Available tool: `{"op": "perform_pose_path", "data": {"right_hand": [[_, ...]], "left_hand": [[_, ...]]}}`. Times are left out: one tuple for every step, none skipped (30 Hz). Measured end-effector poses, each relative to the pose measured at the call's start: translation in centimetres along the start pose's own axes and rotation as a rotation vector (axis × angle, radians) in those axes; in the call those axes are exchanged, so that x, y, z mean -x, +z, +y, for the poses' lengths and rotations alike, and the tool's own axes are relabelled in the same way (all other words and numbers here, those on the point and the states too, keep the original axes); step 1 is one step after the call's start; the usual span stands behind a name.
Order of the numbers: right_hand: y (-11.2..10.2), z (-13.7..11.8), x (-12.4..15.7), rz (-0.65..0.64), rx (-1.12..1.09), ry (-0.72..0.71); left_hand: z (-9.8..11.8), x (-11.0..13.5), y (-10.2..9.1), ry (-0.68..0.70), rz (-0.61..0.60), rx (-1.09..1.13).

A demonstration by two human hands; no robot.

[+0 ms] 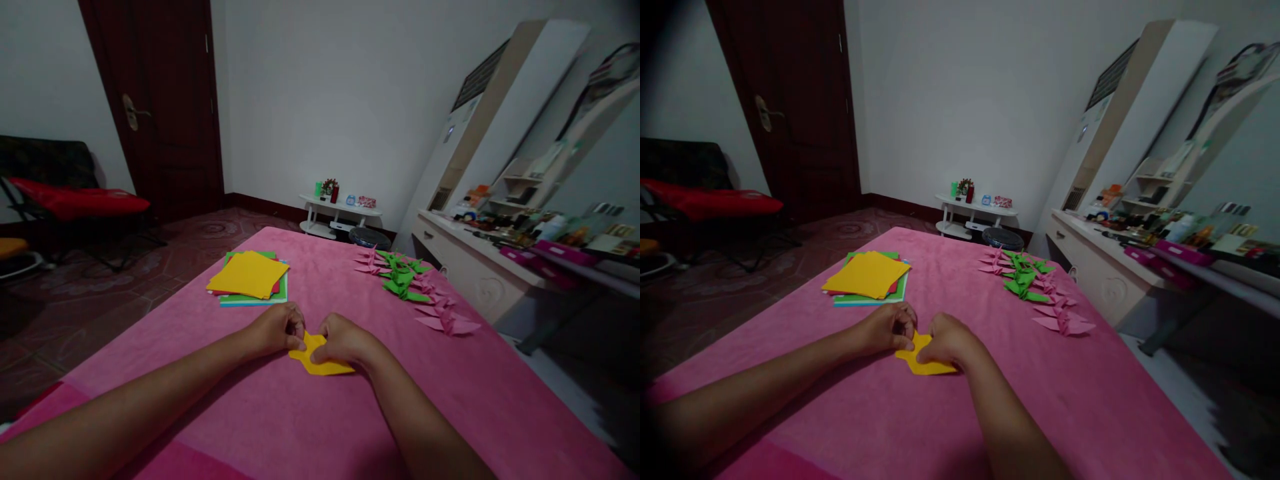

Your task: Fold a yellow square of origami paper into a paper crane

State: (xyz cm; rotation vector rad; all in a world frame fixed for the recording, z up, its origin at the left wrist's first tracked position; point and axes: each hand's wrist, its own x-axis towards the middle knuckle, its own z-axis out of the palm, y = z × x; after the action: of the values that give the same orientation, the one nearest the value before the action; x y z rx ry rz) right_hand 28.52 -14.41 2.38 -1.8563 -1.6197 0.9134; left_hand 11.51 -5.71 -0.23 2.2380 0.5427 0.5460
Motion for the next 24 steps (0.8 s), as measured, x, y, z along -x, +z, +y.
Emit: {"op": "perform_pose_path", "data": {"right_hand": [[0.0,0.2,-0.1,-0.023,-0.099,0.005],[-0.1,0.5,-0.2,0.003,-0.213,0.015],[-0.2,0.7,-0.3,0.066,-0.331,0.026],[-0.4,1.0,-0.5,0.161,-0.449,0.035],[-0.7,1.2,-0.6,0.294,-0.561,0.033],[-1.0,1.3,-0.8,0.386,-0.624,0.024],[-1.2,1.4,-0.9,0.460,-0.666,0.016],[-1.4,1.4,-0.9,0.522,-0.697,0.003],[-1.5,1.5,-1.0,0.577,-0.726,-0.014],[-1.5,1.5,-1.0,0.634,-0.762,-0.039],[-1.4,1.5,-1.0,0.696,-0.807,-0.073],[-1.1,1.6,-1.0,0.741,-0.843,-0.112],[-0.8,1.7,-1.1,0.767,-0.867,-0.147],[-0.5,1.7,-1.1,0.782,-0.881,-0.176],[-0.2,1.8,-1.2,0.786,-0.886,-0.198],[0.1,1.9,-1.2,0.783,-0.888,-0.214],[0.4,1.9,-1.2,0.773,-0.889,-0.227],[0.7,1.9,-1.2,0.757,-0.890,-0.237],[0.9,1.8,-1.1,0.735,-0.893,-0.243],[1.1,1.7,-1.0,0.709,-0.899,-0.247],[1.2,1.6,-0.9,0.677,-0.905,-0.251],[1.3,1.5,-0.8,0.647,-0.910,-0.252],[1.5,1.3,-0.7,0.622,-0.913,-0.253],[1.6,1.2,-0.6,0.601,-0.916,-0.254]], "left_hand": [[0.3,-0.2,-0.2,0.004,0.036,-0.019],[0.5,-0.4,-0.4,0.004,0.102,-0.037],[0.9,-0.8,-0.6,0.003,0.191,-0.045],[1.2,-1.2,-0.8,-0.009,0.320,-0.043],[1.6,-1.7,-0.8,-0.037,0.426,-0.009],[2.0,-2.3,-0.7,-0.074,0.527,0.068],[2.4,-2.9,-0.4,-0.113,0.621,0.179],[2.8,-3.5,0.2,-0.154,0.656,0.321],[3.3,-4.0,0.9,-0.219,0.642,0.507],[3.7,-4.4,1.8,-0.287,0.572,0.700],[4.1,-4.7,2.8,-0.338,0.486,0.865],[4.6,-4.9,3.8,-0.321,0.424,0.986],[5.0,-5.0,4.6,-0.290,0.386,1.075],[5.4,-5.0,5.3,-0.273,0.365,1.123],[5.7,-4.9,5.8,-0.254,0.362,1.149],[5.9,-4.8,6.1,-0.247,0.377,1.175],[6.1,-4.7,6.2,-0.250,0.398,1.178],[6.1,-4.6,6.1,-0.247,0.416,1.163],[6.0,-4.5,5.9,-0.242,0.434,1.138],[5.8,-4.4,5.7,-0.236,0.447,1.109],[5.5,-4.3,5.4,-0.227,0.454,1.083],[5.2,-4.3,5.2,-0.218,0.458,1.066],[4.9,-4.2,4.9,-0.211,0.461,1.057],[4.6,-4.1,4.7,-0.207,0.461,1.054]]}}
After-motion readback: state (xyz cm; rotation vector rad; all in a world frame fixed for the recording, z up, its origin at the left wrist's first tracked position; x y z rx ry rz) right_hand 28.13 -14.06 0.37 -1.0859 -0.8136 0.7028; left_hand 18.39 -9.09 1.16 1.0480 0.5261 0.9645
